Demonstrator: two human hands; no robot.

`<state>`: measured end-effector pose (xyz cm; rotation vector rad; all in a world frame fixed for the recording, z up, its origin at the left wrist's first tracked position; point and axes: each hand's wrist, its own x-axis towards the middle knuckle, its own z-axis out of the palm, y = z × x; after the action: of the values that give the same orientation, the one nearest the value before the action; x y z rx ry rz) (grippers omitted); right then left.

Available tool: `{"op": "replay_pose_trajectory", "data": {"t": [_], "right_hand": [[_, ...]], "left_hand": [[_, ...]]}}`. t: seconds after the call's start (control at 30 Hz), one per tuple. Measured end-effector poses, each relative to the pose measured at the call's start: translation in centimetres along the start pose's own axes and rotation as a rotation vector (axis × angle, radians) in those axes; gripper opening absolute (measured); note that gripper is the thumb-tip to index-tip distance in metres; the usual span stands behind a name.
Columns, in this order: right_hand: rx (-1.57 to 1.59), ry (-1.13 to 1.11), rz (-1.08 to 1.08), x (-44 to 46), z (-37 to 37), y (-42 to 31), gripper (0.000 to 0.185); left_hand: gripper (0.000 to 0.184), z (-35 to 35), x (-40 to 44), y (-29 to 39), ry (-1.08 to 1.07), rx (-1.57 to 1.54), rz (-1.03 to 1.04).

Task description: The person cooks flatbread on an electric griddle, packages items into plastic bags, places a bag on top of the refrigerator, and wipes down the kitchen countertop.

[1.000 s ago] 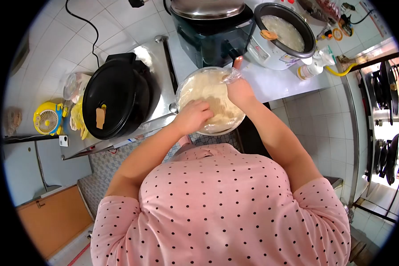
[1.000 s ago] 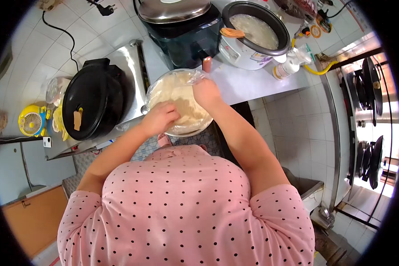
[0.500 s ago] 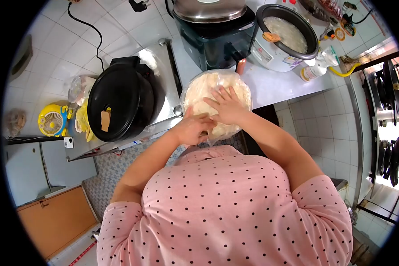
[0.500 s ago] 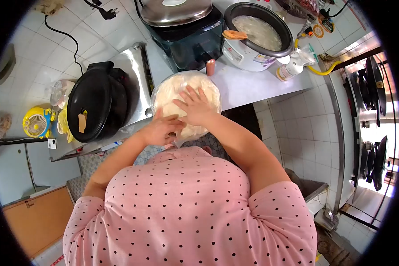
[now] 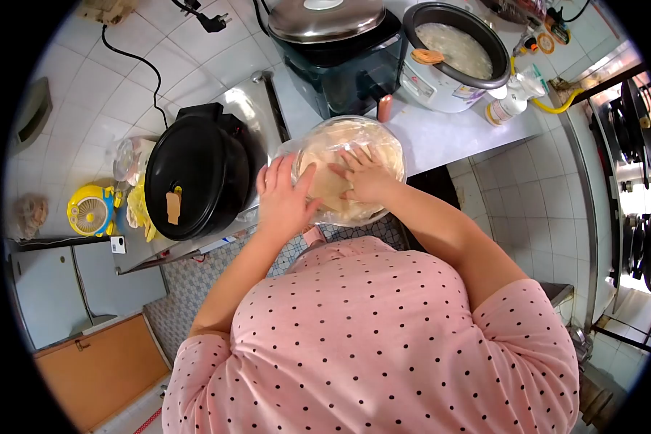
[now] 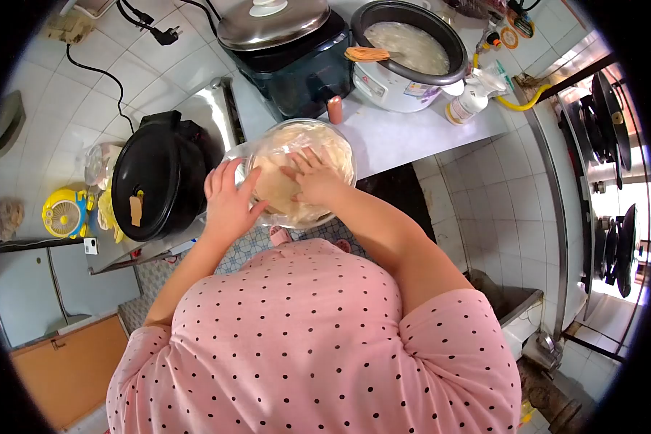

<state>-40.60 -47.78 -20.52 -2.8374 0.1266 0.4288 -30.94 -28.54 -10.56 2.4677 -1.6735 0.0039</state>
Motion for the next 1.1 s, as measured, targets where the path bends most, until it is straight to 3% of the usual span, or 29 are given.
{"op": "replay_pose_trajectory", "data": {"t": [0.03,0.13,0.23,0.33,0.43,0.53,0.57,0.63,0.67,0.77,0.8,0.87,0.97,1.03,1.07,1.1], "right_hand": [[-0.006,0.001,-0.001,-0.2,-0.3,-0.1,0.079],[0.029,0.044,0.014,-0.8,-1.7,-0.9,0.081],[0.044,0.042,0.009,-1.3,-2.5,-1.3,0.085],[0.047,0.006,0.009,-1.3,-2.5,-1.1,0.089],[0.026,-0.038,-0.005,-1.2,-2.6,-1.0,0.090],[0.062,-0.162,0.038,-0.6,-3.0,-1.5,0.085],[0.086,-0.215,0.066,-0.6,-3.3,-1.6,0.083],[0.022,-0.090,0.024,-1.4,-3.8,-1.6,0.072],[-0.016,-0.026,0.000,-1.6,-4.2,-1.4,0.066],[0.348,-0.152,-0.020,-0.2,-4.2,1.6,0.044],[0.480,0.006,0.010,-1.2,-4.6,2.4,0.038],[0.744,0.324,0.067,-4.6,-5.9,3.7,0.029],[0.975,0.664,0.267,-7.7,-7.4,3.9,0.034],[0.606,0.846,0.106,-7.9,-7.5,3.5,0.047],[0.418,0.924,0.026,-7.9,-7.4,3.0,0.055],[0.410,0.842,0.075,-7.5,-6.8,2.3,0.060]], "left_hand": [[0.068,-0.1,-0.5,-0.5,0.047,-0.056,0.022],[0.050,-1.0,-2.4,0.0,-0.213,-0.096,0.200],[0.029,0.2,-2.8,-0.7,-0.152,0.013,0.445],[0.013,-0.3,-1.8,-0.3,-0.200,-0.553,0.475],[0.018,-3.3,-0.8,0.5,-0.173,-0.601,0.533],[0.016,-3.4,0.4,0.0,-0.147,-0.579,0.495],[0.013,-3.3,1.1,0.3,-0.070,-0.607,0.372],[0.008,-2.9,2.8,1.6,0.092,-0.653,0.127],[0.008,-2.5,3.8,1.8,0.322,-0.495,0.166],[0.007,-0.8,6.3,1.3,0.472,-0.315,0.129],[0.010,0.3,7.0,0.9,0.442,-0.309,0.145],[0.013,2.4,8.3,0.8,0.281,-0.564,-0.017],[0.018,4.3,9.5,1.6,0.080,-0.712,-0.220],[0.019,6.0,10.0,2.0,-0.022,-0.751,-0.312],[0.019,7.1,10.1,1.9,-0.052,-0.674,-0.264],[0.020,8.3,10.2,1.7,-0.082,-0.594,-0.217]]}}
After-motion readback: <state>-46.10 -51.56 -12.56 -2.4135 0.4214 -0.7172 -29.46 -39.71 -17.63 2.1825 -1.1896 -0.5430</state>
